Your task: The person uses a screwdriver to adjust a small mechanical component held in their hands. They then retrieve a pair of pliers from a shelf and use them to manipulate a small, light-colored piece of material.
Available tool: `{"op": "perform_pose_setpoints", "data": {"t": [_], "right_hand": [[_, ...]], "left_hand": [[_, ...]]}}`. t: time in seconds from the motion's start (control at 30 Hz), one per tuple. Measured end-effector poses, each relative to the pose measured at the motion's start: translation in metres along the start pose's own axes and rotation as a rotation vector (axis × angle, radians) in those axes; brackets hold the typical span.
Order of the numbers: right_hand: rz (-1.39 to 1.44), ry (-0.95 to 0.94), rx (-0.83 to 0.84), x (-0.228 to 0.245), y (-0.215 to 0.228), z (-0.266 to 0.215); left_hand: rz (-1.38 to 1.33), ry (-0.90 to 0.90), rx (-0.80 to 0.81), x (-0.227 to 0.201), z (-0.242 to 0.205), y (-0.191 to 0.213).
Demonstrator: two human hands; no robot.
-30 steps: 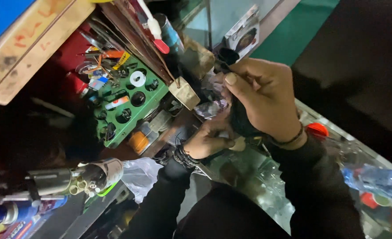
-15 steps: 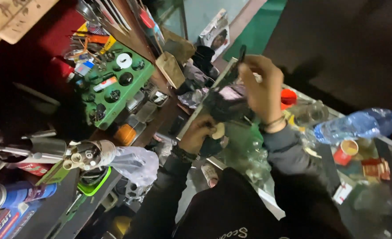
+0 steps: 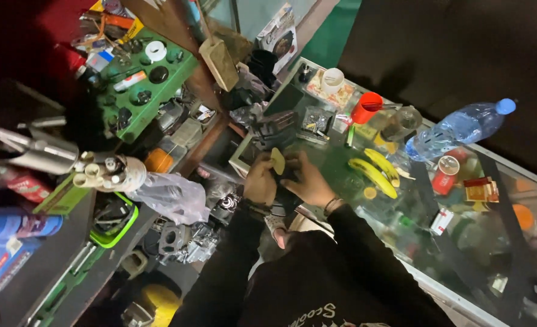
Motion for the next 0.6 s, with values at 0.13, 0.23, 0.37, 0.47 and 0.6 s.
{"op": "perform_pose_setpoints", "data": {"t": [0.13, 0.23, 0.37, 0.47, 0.6], "right_hand": [[-0.102, -0.093, 0.027, 0.018, -0.01, -0.018], [-0.131, -0.065, 0.01, 0.017, -0.014, -0.028], [-0.19, -0.048, -0.019, -0.021, -0.004, -0.036], [-0.211, -0.071, 0.025, -0.033, 0.016, -0.037], [-0.44, -0.406, 0.191, -0.047, 0.052, -0.049]], "left_hand": [[-0.238, 0.187, -0.241, 0.028, -0.019, 0.02], [-0.234, 0.422, -0.024, 0.035, -0.028, -0.008], [-0.405, 0.304, -0.293, 0.059, -0.05, -0.008], [-0.326, 0.315, -0.28, 0.06, -0.055, -0.002], [-0.073, 0.276, -0.33, 0.045, -0.072, 0.024]]}}
Point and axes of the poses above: each hand's wrist, its own z-axis towards the middle knuckle, its own y-axis out of the back of the hand, x = y × z, the point moved 10 cm from there along z, towards the middle knuckle, and after that the axes turned 13 degrees about x, right-handed, at the moved point
